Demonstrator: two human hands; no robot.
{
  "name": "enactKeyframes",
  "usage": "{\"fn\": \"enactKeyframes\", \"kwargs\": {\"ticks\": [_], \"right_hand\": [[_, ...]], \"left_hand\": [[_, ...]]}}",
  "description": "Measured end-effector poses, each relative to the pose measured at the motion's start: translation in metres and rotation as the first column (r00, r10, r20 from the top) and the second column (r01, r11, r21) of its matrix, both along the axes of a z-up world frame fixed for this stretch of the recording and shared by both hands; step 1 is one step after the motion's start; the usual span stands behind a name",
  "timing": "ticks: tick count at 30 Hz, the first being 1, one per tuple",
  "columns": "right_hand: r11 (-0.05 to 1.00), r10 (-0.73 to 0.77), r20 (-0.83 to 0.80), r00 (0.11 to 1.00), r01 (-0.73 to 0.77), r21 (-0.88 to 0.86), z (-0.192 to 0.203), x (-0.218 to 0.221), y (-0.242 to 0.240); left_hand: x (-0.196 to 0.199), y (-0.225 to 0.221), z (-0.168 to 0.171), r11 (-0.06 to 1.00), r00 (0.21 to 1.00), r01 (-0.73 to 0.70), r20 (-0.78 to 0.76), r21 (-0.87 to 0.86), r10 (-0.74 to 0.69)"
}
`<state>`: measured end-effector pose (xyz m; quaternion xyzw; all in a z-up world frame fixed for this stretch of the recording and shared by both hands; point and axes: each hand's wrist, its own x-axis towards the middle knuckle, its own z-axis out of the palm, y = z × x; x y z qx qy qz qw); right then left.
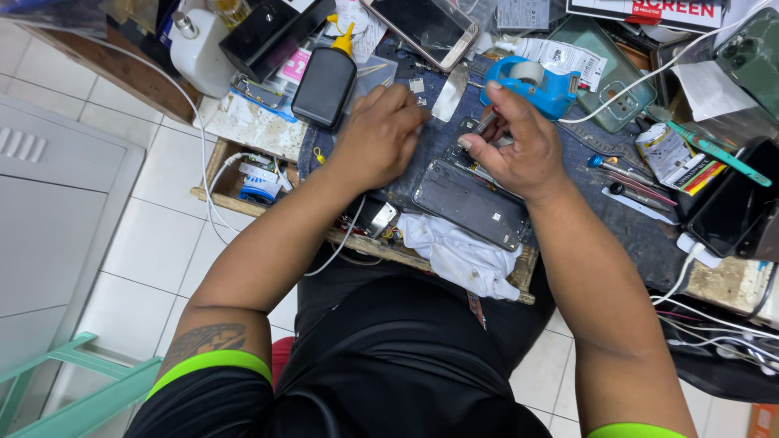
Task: The person disassembles a mobile phone by prying open the back casing, removing internal components, and using a screwdriver to detach parts on a cluttered workbench.
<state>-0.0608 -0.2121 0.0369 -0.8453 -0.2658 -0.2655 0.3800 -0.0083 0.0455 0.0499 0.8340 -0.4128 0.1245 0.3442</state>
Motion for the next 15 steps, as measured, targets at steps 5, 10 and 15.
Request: {"fn": "enactKeyframes", "kwargs": {"ticks": [5,10,15], "right_hand": [[0.998,-0.017,0.091,0.996,0.023,-0.061,0.011,-0.003,0.009],[0.999,-0.038,0.018,0.999,0.038,0.001,0.009,-0.003,0.011],[0.995,0.08,-0.053,0.995,-0.076,0.071,0.008,-0.002,0.007]], "left_hand": [[0.009,-0.03,-0.013,0.975,0.968,0.187,-0.147,-0.123,-0.204],[0.011,-0.045,-0.019,0.966,0.961,0.228,-0.13,-0.121,-0.243],[0.015,-0.049,-0.022,0.976,0.972,0.181,-0.129,-0.123,-0.197]]}}
